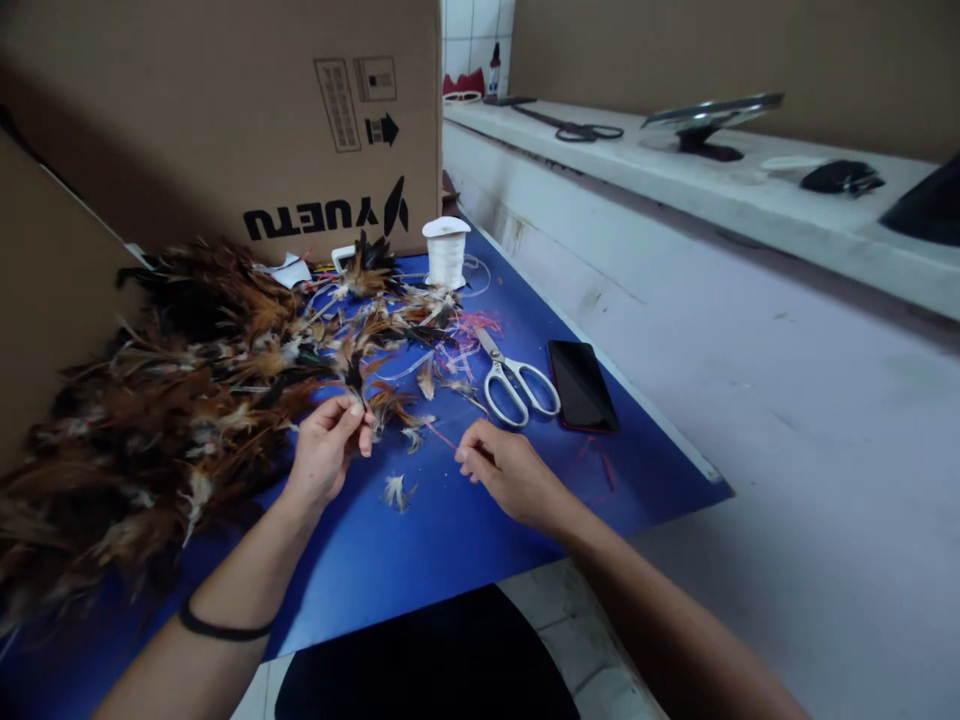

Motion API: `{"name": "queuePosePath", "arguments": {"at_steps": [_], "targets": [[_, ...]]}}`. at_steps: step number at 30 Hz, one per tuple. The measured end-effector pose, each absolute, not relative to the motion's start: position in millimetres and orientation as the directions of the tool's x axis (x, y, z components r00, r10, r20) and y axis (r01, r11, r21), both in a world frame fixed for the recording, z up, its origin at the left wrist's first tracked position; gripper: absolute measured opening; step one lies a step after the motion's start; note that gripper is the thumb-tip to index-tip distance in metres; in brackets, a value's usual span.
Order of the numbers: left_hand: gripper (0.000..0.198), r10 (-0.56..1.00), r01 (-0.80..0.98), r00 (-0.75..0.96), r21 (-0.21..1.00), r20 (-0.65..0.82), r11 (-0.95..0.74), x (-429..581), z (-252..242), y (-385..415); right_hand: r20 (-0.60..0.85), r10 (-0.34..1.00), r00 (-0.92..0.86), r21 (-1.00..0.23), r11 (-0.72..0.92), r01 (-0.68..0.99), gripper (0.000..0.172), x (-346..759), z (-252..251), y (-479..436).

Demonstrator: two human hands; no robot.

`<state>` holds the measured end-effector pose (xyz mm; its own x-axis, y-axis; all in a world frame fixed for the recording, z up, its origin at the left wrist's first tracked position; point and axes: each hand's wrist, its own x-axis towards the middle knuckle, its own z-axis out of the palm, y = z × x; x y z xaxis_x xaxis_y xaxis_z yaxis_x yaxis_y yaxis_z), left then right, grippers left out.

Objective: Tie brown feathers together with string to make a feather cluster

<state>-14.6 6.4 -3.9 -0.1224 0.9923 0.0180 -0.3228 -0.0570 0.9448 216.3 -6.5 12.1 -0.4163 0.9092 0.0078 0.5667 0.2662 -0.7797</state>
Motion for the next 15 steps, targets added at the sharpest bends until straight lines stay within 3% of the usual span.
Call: {"name": "queuePosePath", "arguments": {"at_steps": [3, 8, 15], "targets": [[0.021, 0.998, -0.340, -0.055, 0.940, -0.034, 0.013, -13.9, -3.5, 4.5, -0.015, 0.898, -0.441, -0.812, 0.247, 0.529, 0.012, 205.3, 23.2, 0.3], [0.022, 0.996, -0.364, 0.006, 0.928, -0.085, 0.081, -15.4, -2.7, 4.3, 0.095, 0.890, -0.445, -0.725, 0.368, 0.582, 0.013, 185.2, 41.2, 12.9], [0.024, 0.994, -0.381, 0.025, 0.918, -0.109, 0.110, -15.0, -3.0, 4.8, 0.221, 0.871, -0.438, -0.741, 0.443, 0.505, 0.012, 171.8, 36.2, 26.1]]}}
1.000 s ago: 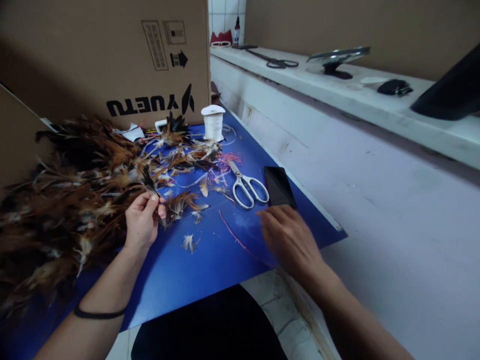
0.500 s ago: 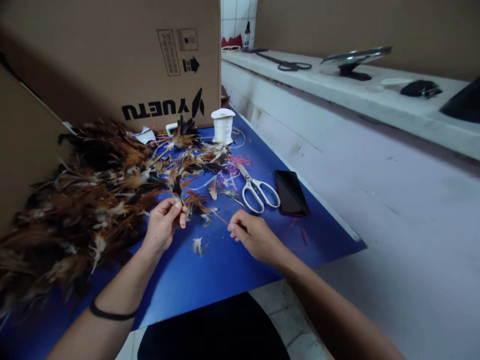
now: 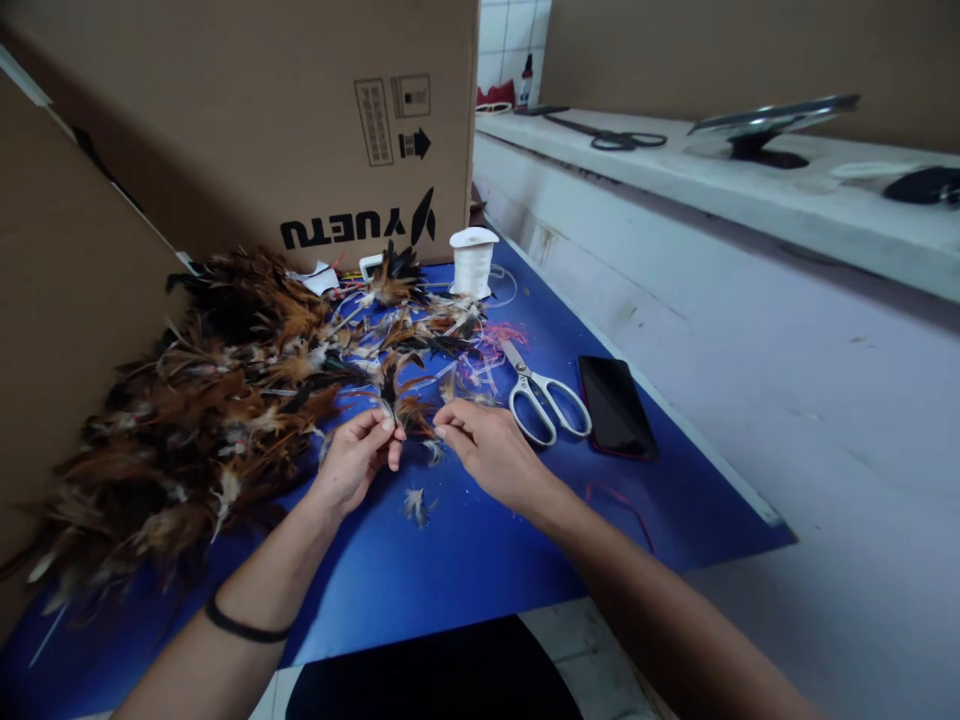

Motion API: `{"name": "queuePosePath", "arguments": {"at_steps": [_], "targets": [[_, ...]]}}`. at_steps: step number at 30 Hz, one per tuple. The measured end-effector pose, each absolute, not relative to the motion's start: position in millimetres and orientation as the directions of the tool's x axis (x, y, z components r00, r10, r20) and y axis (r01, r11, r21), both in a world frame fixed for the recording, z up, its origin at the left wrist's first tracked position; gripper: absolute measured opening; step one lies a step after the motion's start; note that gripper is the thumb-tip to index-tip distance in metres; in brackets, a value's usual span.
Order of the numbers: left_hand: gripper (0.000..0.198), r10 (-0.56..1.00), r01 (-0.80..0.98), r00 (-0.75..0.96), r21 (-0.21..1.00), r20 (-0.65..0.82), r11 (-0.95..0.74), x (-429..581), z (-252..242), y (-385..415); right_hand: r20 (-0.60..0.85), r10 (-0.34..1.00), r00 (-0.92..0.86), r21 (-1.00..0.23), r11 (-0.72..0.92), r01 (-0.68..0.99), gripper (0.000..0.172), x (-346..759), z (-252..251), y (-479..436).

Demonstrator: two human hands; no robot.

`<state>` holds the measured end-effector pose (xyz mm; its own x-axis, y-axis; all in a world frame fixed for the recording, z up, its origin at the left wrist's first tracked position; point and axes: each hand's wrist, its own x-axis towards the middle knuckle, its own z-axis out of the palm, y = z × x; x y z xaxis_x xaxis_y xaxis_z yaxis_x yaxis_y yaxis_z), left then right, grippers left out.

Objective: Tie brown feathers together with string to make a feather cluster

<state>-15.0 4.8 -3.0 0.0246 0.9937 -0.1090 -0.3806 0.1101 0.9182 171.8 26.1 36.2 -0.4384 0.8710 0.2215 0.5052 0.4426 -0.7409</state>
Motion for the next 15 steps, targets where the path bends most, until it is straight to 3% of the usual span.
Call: {"name": "queuePosePath", "arguments": {"at_steps": [15], "targets": [[0.025, 0.989, -0.369, 0.043, 0.918, -0.141, 0.146, -14.5, -3.3, 5.1, 0.299, 0.902, -0.312, -0.778, 0.420, 0.467, 0.014, 174.2, 20.3, 28.6]]}}
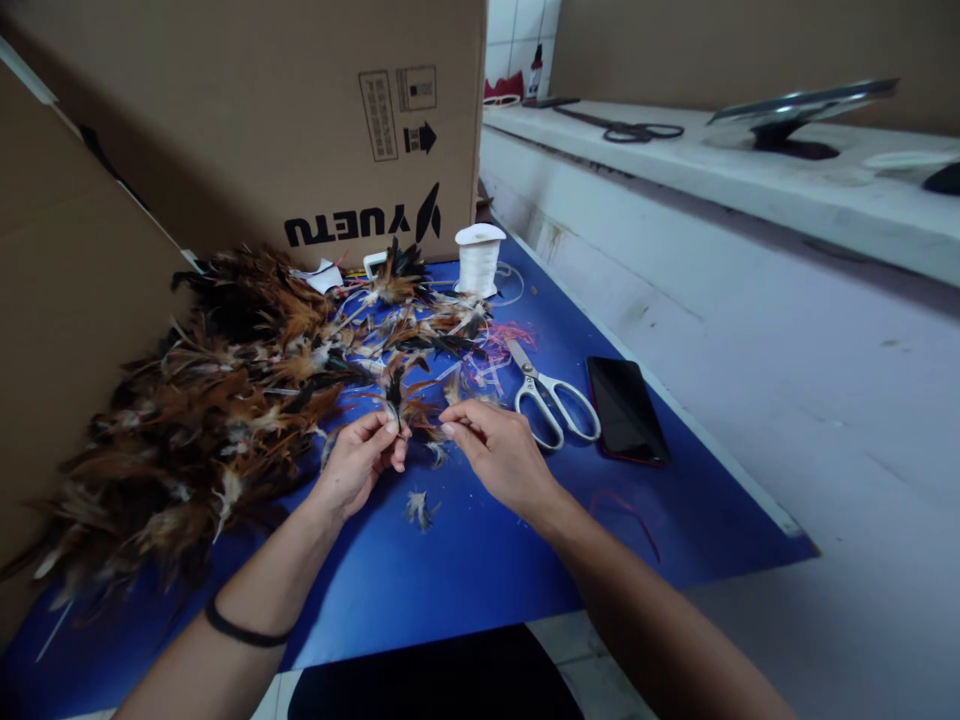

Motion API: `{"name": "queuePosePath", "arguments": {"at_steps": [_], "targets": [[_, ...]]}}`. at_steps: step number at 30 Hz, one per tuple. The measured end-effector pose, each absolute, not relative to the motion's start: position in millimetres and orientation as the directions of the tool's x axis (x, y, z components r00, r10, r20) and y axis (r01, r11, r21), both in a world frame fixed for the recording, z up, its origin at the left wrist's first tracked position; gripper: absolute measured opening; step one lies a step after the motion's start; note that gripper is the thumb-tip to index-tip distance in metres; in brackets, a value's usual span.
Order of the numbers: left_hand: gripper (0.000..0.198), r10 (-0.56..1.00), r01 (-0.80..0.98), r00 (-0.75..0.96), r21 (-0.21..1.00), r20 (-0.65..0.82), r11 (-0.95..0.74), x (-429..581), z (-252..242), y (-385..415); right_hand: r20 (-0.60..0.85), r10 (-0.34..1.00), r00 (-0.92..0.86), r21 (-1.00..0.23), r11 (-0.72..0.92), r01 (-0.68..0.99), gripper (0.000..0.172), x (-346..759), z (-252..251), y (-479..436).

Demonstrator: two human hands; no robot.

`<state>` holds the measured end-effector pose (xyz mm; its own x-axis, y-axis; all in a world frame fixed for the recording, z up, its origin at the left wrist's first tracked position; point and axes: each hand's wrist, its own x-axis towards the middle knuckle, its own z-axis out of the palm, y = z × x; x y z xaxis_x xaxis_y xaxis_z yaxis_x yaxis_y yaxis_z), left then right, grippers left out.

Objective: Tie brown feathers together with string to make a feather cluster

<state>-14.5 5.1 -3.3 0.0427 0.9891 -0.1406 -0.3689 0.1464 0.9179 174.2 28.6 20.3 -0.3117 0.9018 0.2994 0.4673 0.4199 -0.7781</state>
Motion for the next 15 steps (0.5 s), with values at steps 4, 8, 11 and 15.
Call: {"name": "queuePosePath", "arguments": {"at_steps": [4, 8, 11, 15], "targets": [[0.028, 0.987, -0.367, 0.024, 0.916, -0.162, 0.159, -14.0, -3.1, 4.8, 0.291, 0.898, -0.330, -0.772, 0.424, 0.473, 0.013, 174.3, 21.5, 27.2], [0.029, 0.983, -0.358, 0.024, 0.916, -0.183, 0.180, -13.5, -3.5, 5.1, 0.286, 0.897, -0.337, -0.778, 0.422, 0.465, 0.014, 174.5, 19.6, 27.4], [0.028, 0.983, -0.364, 0.038, 0.914, -0.179, 0.180, -13.4, -3.8, 5.1, 0.289, 0.897, -0.334, -0.779, 0.423, 0.462, 0.014, 174.9, 18.7, 27.9], [0.025, 0.984, -0.344, 0.066, 0.922, -0.167, 0.179, -14.1, -5.6, 5.0, 0.303, 0.892, -0.335, -0.774, 0.436, 0.460, 0.014, 175.8, 18.1, 28.3]]}}
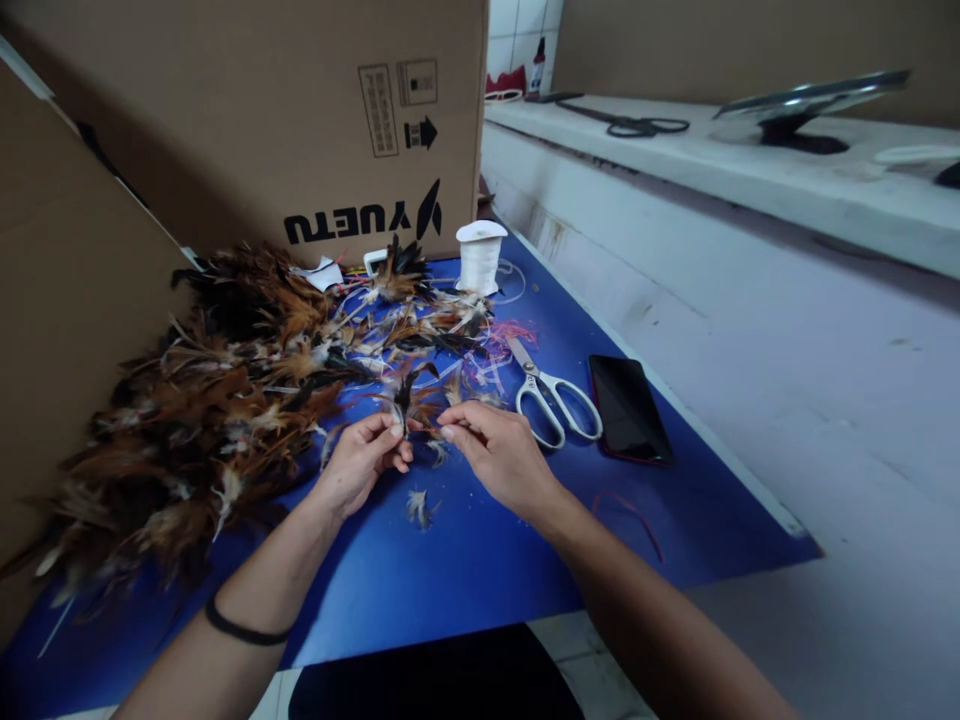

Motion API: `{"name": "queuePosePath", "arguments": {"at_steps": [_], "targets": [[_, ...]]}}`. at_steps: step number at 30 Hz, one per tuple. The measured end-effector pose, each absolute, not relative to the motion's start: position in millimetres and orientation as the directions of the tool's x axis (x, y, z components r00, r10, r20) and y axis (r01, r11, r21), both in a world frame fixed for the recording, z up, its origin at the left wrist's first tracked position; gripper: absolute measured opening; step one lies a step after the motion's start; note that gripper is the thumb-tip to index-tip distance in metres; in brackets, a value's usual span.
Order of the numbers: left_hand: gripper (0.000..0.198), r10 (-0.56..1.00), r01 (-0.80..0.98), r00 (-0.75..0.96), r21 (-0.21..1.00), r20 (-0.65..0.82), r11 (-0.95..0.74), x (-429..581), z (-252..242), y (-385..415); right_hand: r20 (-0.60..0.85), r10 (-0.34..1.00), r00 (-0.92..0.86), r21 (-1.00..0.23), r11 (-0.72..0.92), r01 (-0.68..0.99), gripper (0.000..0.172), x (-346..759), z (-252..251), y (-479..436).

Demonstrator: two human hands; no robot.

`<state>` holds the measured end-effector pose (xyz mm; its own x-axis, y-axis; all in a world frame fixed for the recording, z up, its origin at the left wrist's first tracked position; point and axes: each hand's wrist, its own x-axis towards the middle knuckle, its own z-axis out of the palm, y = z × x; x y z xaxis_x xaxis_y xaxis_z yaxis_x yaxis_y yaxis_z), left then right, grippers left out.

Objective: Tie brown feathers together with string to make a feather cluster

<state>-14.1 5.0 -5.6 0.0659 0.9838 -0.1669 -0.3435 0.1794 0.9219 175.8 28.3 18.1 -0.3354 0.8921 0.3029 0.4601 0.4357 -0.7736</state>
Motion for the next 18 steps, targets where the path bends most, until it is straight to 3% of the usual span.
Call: {"name": "queuePosePath", "arguments": {"at_steps": [18], "targets": [[0.019, 0.993, -0.268, 0.006, 0.957, -0.114, 0.111, -14.1, -5.1, 5.2, 0.294, 0.890, -0.350, -0.762, 0.439, 0.477, 0.014, 176.9, 19.9, 28.0]]}}
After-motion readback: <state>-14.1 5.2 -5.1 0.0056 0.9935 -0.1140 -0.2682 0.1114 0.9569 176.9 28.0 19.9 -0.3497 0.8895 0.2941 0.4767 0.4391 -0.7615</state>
